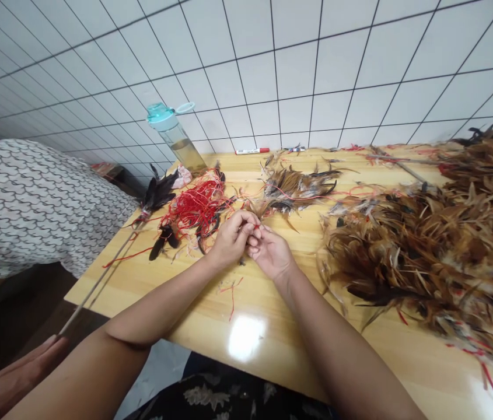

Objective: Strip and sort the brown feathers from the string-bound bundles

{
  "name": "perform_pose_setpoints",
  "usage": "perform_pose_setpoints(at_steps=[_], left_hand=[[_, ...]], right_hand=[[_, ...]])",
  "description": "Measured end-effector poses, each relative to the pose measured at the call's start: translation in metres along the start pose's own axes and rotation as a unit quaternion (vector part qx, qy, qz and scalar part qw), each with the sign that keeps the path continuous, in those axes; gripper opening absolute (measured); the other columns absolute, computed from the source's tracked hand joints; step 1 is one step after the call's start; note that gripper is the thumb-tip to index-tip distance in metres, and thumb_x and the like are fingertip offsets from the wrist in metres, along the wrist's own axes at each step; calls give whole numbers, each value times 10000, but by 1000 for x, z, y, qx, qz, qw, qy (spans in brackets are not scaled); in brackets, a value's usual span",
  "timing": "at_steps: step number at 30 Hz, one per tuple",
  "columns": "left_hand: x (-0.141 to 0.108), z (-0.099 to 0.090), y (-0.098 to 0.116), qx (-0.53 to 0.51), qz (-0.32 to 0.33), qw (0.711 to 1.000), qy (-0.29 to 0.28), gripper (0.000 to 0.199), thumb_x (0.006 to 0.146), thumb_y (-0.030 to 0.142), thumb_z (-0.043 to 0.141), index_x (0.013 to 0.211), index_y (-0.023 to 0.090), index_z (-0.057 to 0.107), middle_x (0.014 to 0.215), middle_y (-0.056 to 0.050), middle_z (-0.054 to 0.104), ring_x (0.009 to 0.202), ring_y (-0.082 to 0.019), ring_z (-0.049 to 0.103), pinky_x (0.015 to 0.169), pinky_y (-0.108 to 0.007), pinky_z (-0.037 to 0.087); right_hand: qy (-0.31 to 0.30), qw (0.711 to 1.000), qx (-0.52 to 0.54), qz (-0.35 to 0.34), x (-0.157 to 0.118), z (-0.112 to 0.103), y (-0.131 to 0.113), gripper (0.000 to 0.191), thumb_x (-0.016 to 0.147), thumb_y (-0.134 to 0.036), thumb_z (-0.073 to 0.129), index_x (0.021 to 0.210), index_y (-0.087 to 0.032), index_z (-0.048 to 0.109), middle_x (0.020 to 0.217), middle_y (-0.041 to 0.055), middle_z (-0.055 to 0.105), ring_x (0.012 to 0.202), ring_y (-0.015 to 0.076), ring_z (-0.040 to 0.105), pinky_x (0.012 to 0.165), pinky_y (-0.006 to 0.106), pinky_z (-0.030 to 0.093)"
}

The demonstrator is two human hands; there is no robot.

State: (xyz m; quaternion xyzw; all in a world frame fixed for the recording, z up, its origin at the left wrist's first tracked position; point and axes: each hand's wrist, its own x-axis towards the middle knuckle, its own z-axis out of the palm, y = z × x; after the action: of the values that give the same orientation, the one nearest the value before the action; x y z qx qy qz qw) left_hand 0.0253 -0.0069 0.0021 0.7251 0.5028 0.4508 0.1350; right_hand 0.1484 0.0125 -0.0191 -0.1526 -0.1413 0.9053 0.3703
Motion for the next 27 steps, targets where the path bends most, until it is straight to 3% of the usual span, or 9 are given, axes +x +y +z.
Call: perform_pose_setpoints(at_steps=[11, 16, 27], left_hand=[[0, 5, -1, -63, -127, 989, 34, 53, 875, 242, 505, 891, 192, 499, 746, 17, 598, 690, -103, 578, 670, -243, 463], [-1, 3, 1, -61, -115, 991, 29, 64, 878, 247, 509, 902, 188, 506, 777, 7, 603, 689, -98, 580, 672, -242, 474], [3, -8, 0, -60, -70, 995, -37, 139, 881, 181, 481, 933, 183, 610, 824, -23, 643, 746, -112, 603, 724, -266, 502]], right_hand=[[3, 999, -35, -12, 0, 3, 4, 237, 817, -232, 632, 646, -184, 474, 562, -48, 416, 492, 76, 383, 453, 176, 338], [5, 999, -34, -19, 0, 3, 4, 235, 813, -238, 640, 649, -180, 481, 572, -49, 415, 495, 72, 388, 460, 180, 350], [9, 999, -31, -24, 1, 1, 5, 212, 843, -229, 594, 672, -186, 476, 591, -44, 432, 494, 76, 381, 461, 187, 345]])
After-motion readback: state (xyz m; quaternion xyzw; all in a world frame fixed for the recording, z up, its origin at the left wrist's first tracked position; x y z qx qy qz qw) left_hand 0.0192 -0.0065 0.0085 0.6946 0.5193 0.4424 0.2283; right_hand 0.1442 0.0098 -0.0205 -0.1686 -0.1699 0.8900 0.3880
